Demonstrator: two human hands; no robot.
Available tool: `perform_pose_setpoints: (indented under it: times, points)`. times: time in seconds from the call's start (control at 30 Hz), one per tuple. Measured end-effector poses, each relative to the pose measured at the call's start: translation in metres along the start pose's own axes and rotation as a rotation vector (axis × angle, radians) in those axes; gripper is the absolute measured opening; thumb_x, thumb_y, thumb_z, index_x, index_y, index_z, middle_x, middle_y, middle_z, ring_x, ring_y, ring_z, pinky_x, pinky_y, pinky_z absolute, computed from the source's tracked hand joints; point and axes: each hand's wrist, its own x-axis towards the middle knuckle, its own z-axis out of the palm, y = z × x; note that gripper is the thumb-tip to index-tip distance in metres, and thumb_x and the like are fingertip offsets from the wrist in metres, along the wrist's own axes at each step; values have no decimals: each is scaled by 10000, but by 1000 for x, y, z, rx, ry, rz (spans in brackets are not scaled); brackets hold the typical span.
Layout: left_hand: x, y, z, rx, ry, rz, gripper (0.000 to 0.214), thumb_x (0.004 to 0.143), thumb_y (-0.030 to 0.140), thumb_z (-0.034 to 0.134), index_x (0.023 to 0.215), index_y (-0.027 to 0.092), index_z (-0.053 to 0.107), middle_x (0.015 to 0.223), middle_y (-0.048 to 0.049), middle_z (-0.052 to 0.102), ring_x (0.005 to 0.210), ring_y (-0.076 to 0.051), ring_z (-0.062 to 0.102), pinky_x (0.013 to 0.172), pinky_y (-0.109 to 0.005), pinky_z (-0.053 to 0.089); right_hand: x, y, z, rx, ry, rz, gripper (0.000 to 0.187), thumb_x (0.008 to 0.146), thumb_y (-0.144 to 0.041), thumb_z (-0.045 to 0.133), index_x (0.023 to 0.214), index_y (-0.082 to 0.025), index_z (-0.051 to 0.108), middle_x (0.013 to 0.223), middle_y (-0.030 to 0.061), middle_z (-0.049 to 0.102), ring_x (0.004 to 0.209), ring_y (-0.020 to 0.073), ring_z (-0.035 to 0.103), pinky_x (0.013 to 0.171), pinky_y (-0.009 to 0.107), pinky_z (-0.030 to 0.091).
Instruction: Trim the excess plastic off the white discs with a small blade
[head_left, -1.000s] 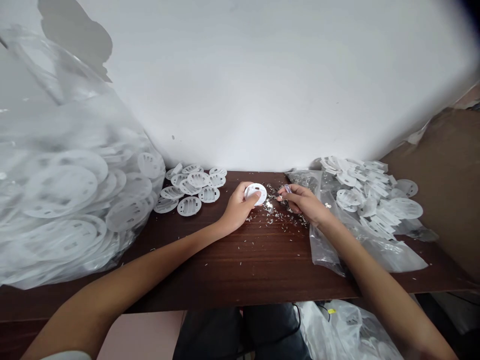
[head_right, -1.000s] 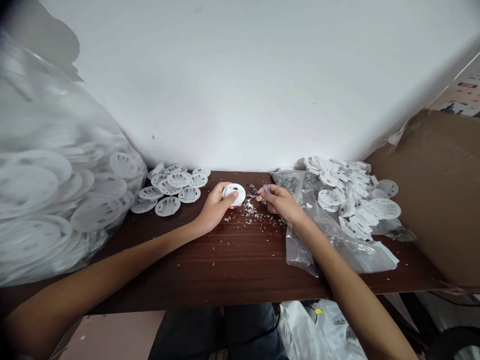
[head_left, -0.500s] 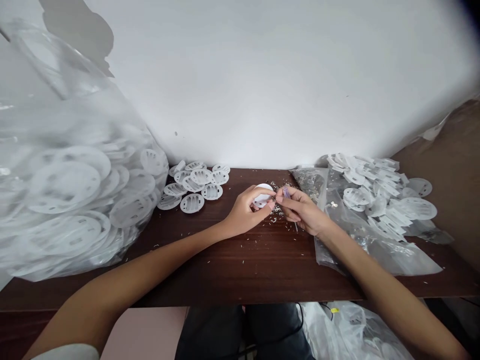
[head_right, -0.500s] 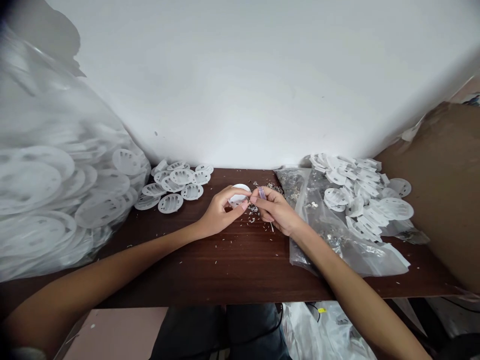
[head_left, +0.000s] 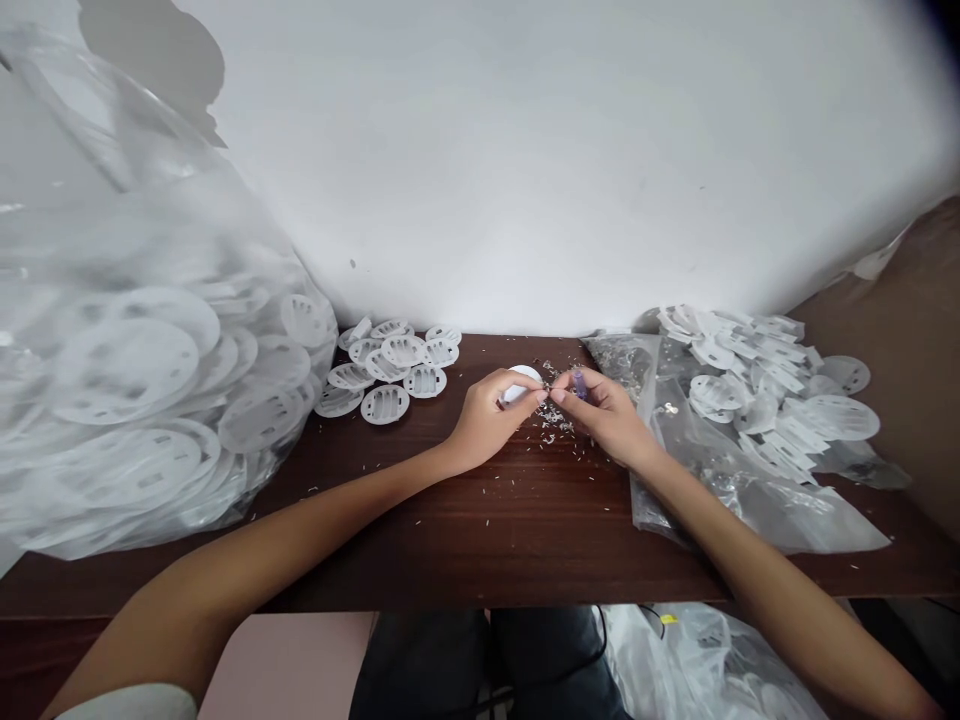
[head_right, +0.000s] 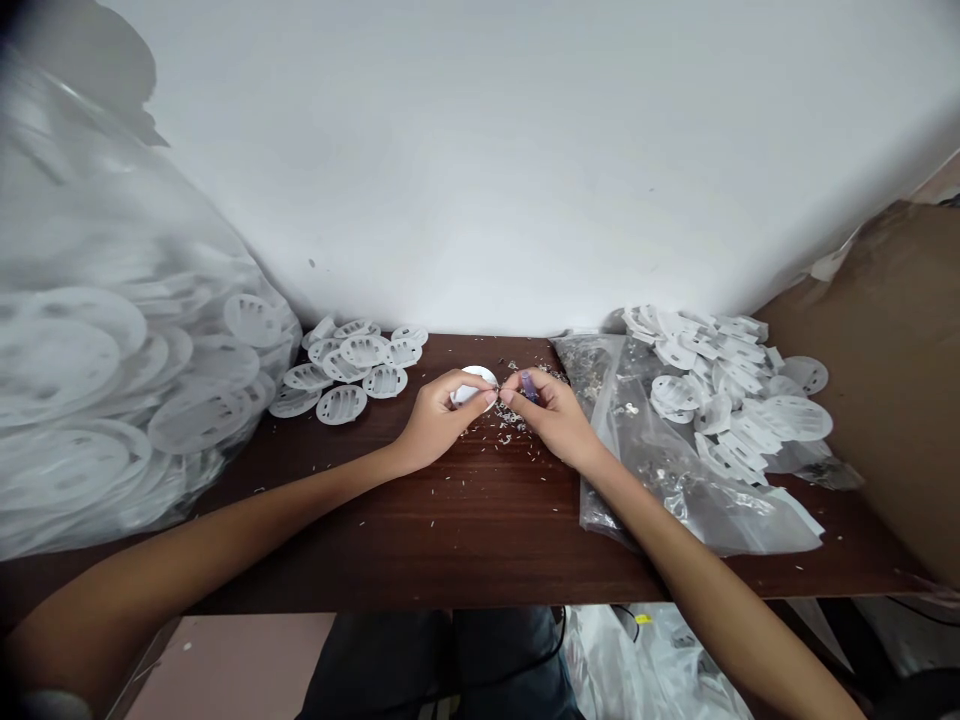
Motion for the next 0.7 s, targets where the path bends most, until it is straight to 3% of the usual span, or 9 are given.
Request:
perform_pose_setpoints:
  times: [0.1, 0.2, 0.47, 0.7]
  points:
    - [0, 1, 0, -13, 4, 19, 149, 937, 346, 694, 996, 220, 750, 1022, -56, 747, 927, -179, 692, 724, -271, 534, 1, 0, -4, -194, 46, -122, 235, 949, -457, 690, 923, -224, 683, 843, 17, 620, 740, 158, 533, 667, 292, 436]
    - [-1, 2, -1, -7, -5, 47, 146, 952, 336, 674, 999, 219, 746, 1026, -59, 745, 929, -178, 688, 713, -267, 532, 1, 1, -6, -250, 47, -162, 206, 973, -434, 660, 946, -231, 677, 899, 23, 651, 809, 176, 572, 752, 312, 465]
    - [-2, 1, -2, 18, -78, 87, 107, 958, 284, 664, 996, 218, 740, 976, -47, 706, 856, -148, 657, 670, -245, 495, -2, 4, -4, -299, 39, -260, 169, 979, -405, 659, 968, -237, 670, 923, 30, 679, 835, 191, 619, 766, 324, 494]
    - [-2, 7, -4, 29, -64, 96, 101, 972, 286, 641, 990, 212, 708, 998, -51, 681, 858, -144, 634, 651, -237, 486, -2, -4, -11, -493, 23, -390, 97, 1000, -335, 631, 993, -246, 668, 938, 35, 698, 850, 204, 643, 766, 339, 495]
